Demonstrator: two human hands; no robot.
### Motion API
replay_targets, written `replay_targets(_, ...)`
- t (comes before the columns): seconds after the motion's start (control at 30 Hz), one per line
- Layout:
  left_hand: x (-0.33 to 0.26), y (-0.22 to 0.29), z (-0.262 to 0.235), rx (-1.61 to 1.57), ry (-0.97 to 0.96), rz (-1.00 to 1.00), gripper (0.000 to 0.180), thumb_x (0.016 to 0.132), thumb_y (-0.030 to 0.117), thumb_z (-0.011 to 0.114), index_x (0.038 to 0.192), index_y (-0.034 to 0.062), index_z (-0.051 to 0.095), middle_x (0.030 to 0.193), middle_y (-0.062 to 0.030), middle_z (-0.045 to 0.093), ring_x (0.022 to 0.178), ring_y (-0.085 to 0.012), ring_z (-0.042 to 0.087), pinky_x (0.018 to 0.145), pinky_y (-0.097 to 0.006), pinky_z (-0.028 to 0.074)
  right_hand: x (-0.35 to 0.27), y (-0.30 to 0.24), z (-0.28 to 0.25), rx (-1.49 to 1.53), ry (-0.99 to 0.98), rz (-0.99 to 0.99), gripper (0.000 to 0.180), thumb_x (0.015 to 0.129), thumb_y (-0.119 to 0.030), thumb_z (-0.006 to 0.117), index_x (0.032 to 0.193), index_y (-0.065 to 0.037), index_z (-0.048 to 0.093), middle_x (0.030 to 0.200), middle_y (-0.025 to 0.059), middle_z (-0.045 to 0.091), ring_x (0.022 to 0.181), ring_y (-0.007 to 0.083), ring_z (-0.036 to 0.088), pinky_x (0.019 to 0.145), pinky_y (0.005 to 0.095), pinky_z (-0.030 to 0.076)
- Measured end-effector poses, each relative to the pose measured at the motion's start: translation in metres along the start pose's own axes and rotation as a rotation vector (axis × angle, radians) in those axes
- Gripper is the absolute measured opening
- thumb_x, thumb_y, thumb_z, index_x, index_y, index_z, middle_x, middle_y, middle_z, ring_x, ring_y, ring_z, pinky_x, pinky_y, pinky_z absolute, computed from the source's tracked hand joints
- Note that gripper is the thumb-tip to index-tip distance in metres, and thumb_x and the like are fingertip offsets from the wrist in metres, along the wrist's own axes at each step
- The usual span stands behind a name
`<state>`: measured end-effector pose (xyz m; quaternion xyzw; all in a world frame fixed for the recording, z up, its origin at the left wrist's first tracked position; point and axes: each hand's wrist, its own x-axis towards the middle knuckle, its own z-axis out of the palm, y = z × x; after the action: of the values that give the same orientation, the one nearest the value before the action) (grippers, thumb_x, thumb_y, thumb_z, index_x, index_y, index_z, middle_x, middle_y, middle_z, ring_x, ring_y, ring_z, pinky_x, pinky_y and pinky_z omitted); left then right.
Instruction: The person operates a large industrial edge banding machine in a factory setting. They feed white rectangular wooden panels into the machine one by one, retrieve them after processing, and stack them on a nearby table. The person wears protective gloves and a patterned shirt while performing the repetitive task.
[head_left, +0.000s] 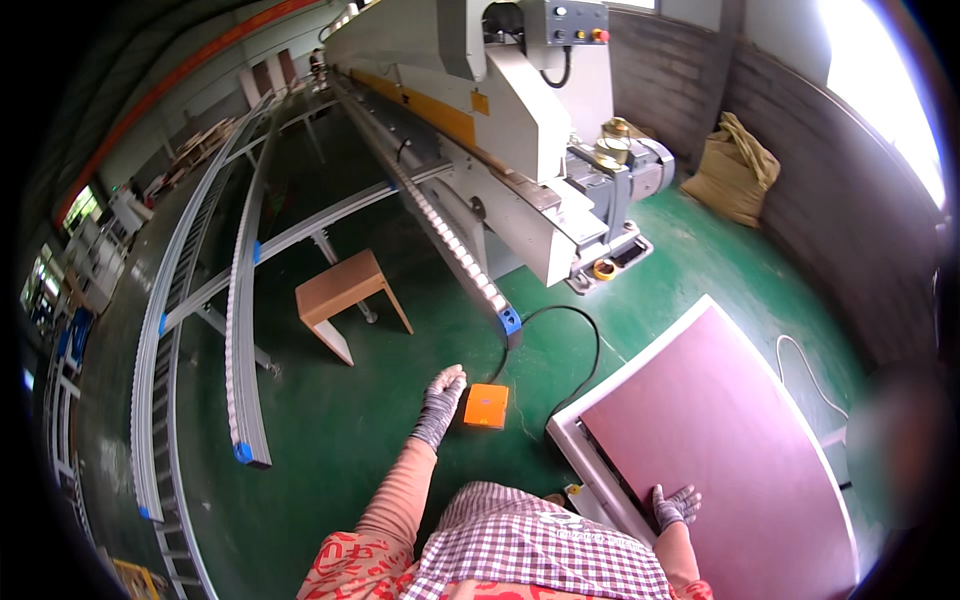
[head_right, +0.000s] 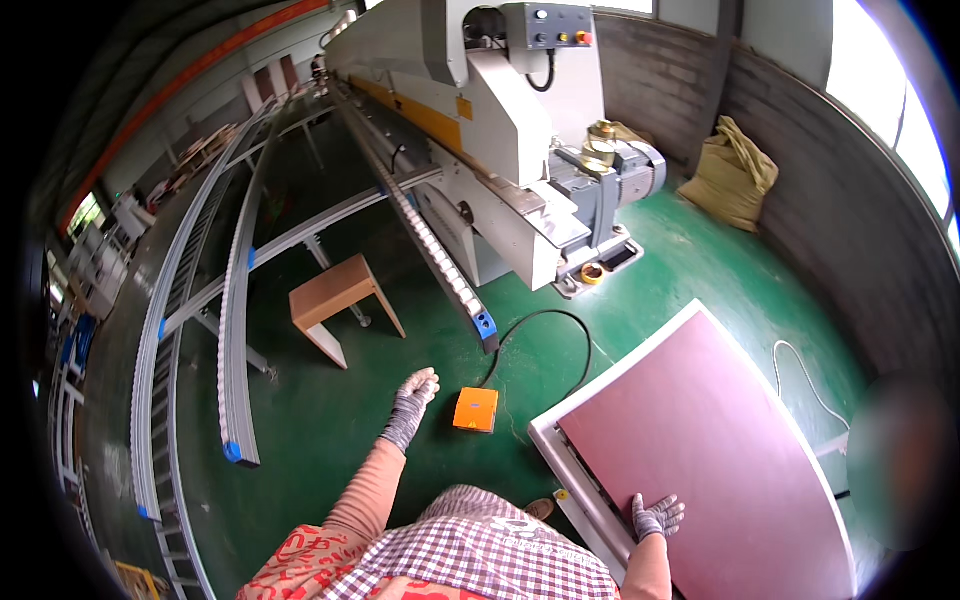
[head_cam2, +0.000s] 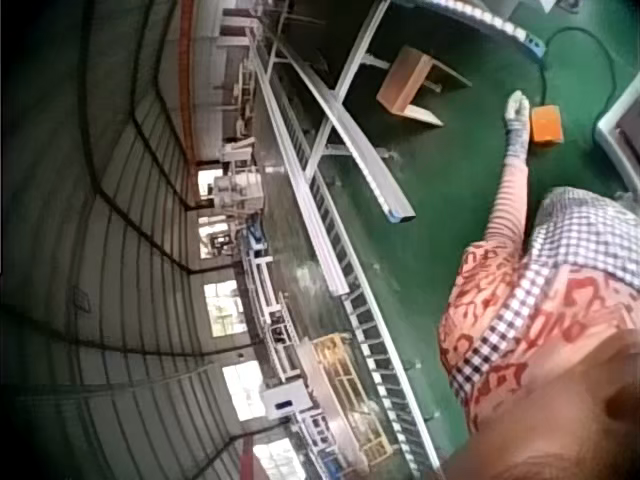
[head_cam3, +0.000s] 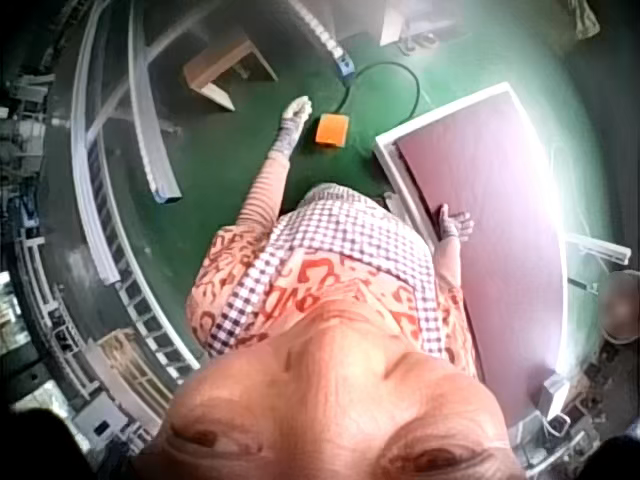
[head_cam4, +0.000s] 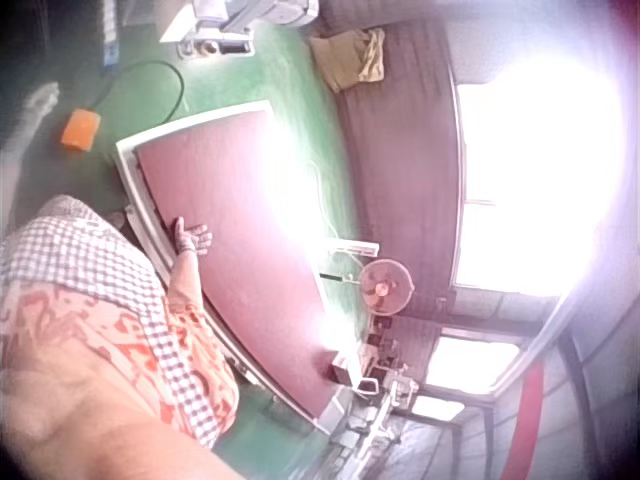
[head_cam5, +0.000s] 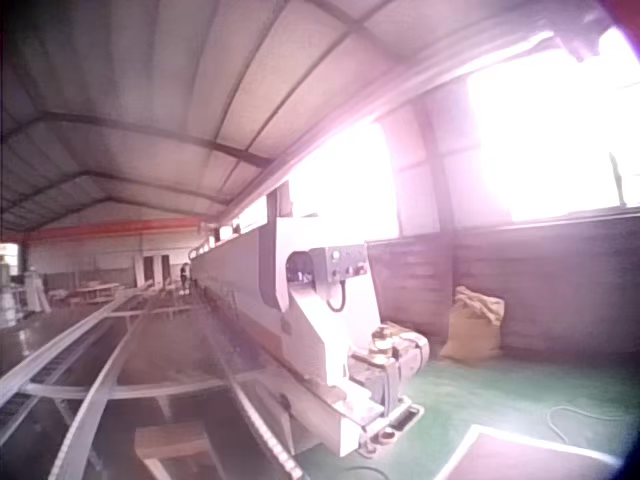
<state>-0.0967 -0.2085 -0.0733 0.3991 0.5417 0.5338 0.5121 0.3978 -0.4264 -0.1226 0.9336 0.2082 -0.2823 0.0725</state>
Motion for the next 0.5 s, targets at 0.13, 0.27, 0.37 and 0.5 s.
replay_targets(0.13,-0.015,-0.048,0.015,-0.067,0.133,0.083,0.031,0.091,0.003,0.063,0.122,0.0031,0.060,0.111,-0.0076,0.066,0.095,-0.0144,0.063,0.086,-0.027,0.051,0.000,-0.005,0.002,0.008,0.010,-0.054,0.112,0.081,-0.071,0.053,0.154,-0.011,-0.007,0.160,0.0196,-0.008,0.148,0.0370,-0.007,0.116,0.0556,0.003)
replay_targets(0.27,-0.021,-0.026,0.055,-0.031,-0.004,0.035,0.036,0.092,-0.002,0.058,0.128,-0.0011,0.054,0.125,-0.0114,0.060,0.116,-0.0195,0.057,0.104,-0.032,0.043,-0.010,-0.008,-0.004,0.019,0.038,-0.064,0.111,0.080,-0.068,0.056,0.154,-0.011,-0.004,0.160,0.0194,-0.006,0.148,0.0366,-0.005,0.117,0.0555,0.003)
replay_targets(0.37,-0.007,0.014,0.085,0.064,-0.017,0.091,0.037,0.093,-0.003,0.057,0.129,-0.0012,0.052,0.127,-0.0120,0.059,0.119,-0.0200,0.056,0.106,-0.032,0.041,-0.007,-0.006,-0.003,0.026,0.062,-0.046,0.112,0.079,-0.068,0.058,0.154,-0.011,-0.002,0.160,0.0194,-0.004,0.148,0.0364,-0.003,0.116,0.0555,0.004)
replay_targets(0.5,0.006,0.031,0.091,0.186,-0.033,0.246,0.038,0.092,0.000,0.058,0.130,0.0012,0.053,0.128,-0.0122,0.059,0.119,-0.0203,0.056,0.105,-0.033,0.042,0.003,0.000,0.012,0.026,0.083,-0.079,0.114,0.078,-0.067,0.060,0.154,-0.010,-0.002,0.160,0.0204,-0.003,0.148,0.0372,-0.003,0.116,0.0558,0.003)
